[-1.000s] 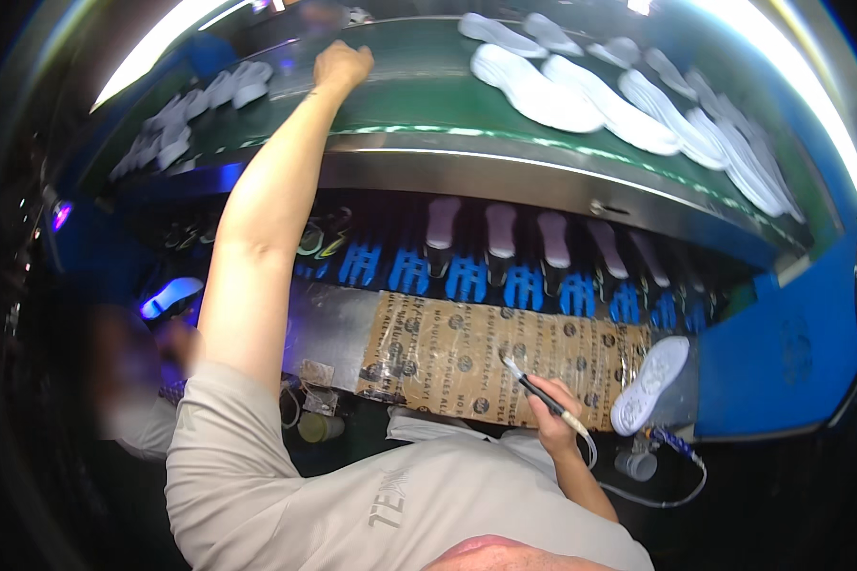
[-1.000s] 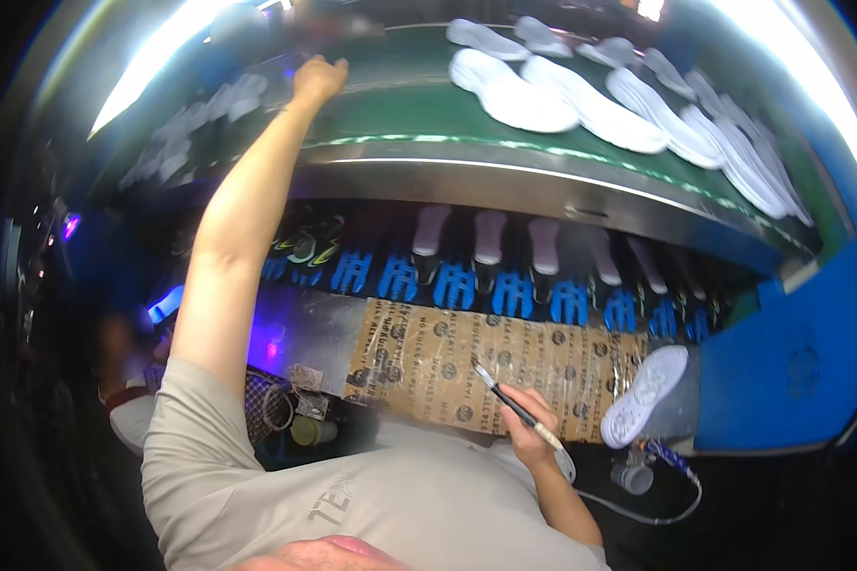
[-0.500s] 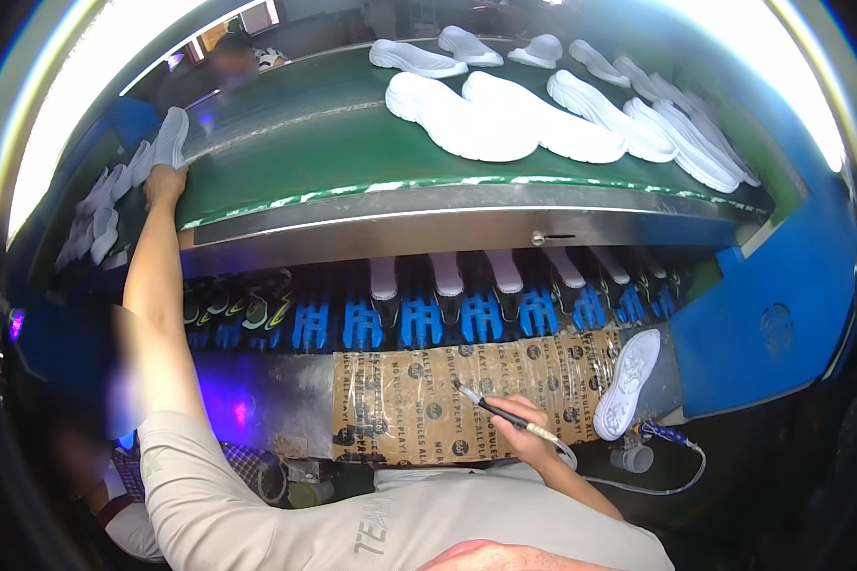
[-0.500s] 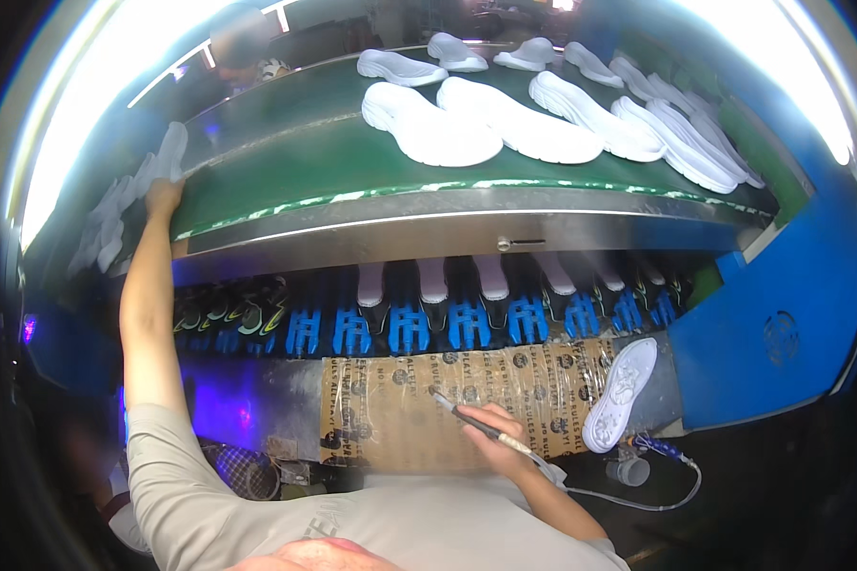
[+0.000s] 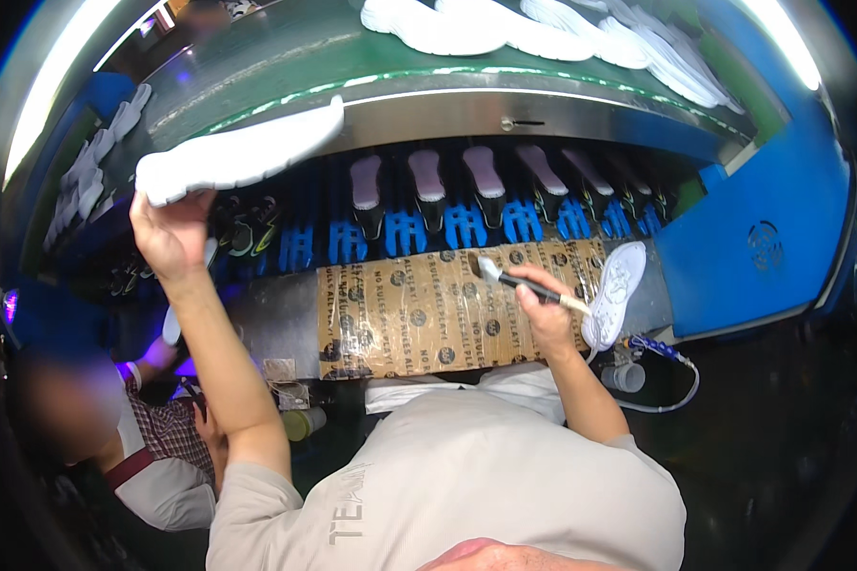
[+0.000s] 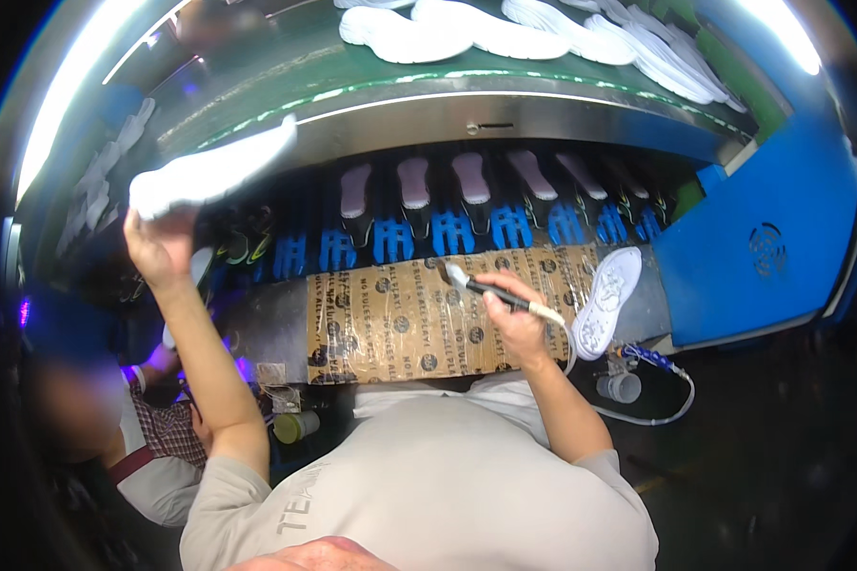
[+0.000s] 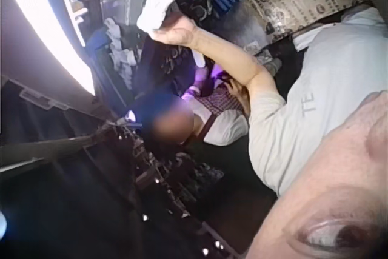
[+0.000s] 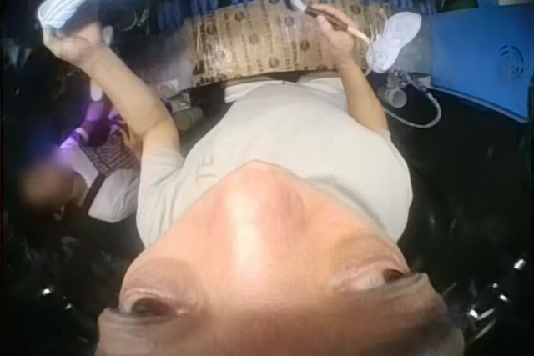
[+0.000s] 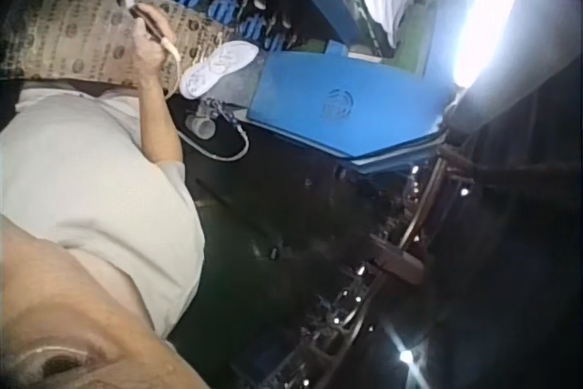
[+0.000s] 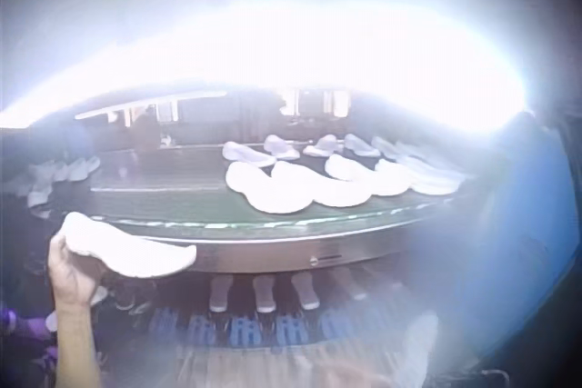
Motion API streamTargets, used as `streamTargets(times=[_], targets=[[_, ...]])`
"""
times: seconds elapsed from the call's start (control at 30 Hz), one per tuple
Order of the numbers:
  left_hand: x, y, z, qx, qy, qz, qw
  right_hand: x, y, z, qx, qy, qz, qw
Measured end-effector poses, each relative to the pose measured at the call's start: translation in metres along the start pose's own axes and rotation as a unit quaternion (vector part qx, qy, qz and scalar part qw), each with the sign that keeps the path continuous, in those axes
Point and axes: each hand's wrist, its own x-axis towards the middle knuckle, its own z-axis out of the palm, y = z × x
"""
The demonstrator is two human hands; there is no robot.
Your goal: The person repeatedly picks up white slip-on shoes from a conveyor belt, applies a substance to the insole with a brush, and places the shoes back on the belt. The process is continuous and repetitive.
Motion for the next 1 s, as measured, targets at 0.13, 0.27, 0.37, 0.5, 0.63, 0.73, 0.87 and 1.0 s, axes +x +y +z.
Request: streamTargets(times=[0.13, 0.27, 0.37, 0.5, 0.63, 0.73, 0.87, 1.0], targets=[[-0.109, -0.079, 0.041, -0.06, 0.061, -0.23, 0.969, 0.004, -0.013, 0.007, 0.133, 0.026, 0.103, 0.985], [-0.225, -0.172, -0.001, -0.144, -0.034, -0.387, 0.91, -0.004, -0.021, 0.009, 0.127, -0.041, 0.135, 0.982], [-0.262, -0.168, 0.011, -0.119, 0.039, -0.553, 0.824, -0.008, -0.025, 0.023, 0.103, -0.08, 0.149, 0.98], [-0.266, -0.183, 0.015, -0.146, 0.017, -0.513, 0.846, 0.005, -0.032, 0.053, -0.055, -0.162, -0.003, 0.985], [-0.264, -0.18, 0.035, -0.169, -0.012, -0.479, 0.861, 0.023, -0.023, 0.087, -0.136, -0.12, -0.158, 0.971], [-0.26, -0.2, 0.031, -0.108, 0.0, -0.456, 0.883, 0.022, -0.021, 0.098, -0.238, -0.145, -0.298, 0.913], [-0.25, -0.196, 0.023, -0.122, 0.02, -0.452, 0.883, 0.023, -0.011, 0.089, 0.009, -0.26, -0.113, 0.959], [-0.242, -0.198, 0.025, -0.124, 0.002, -0.431, 0.894, 0.027, -0.03, 0.087, -0.187, -0.228, -0.251, 0.922]])
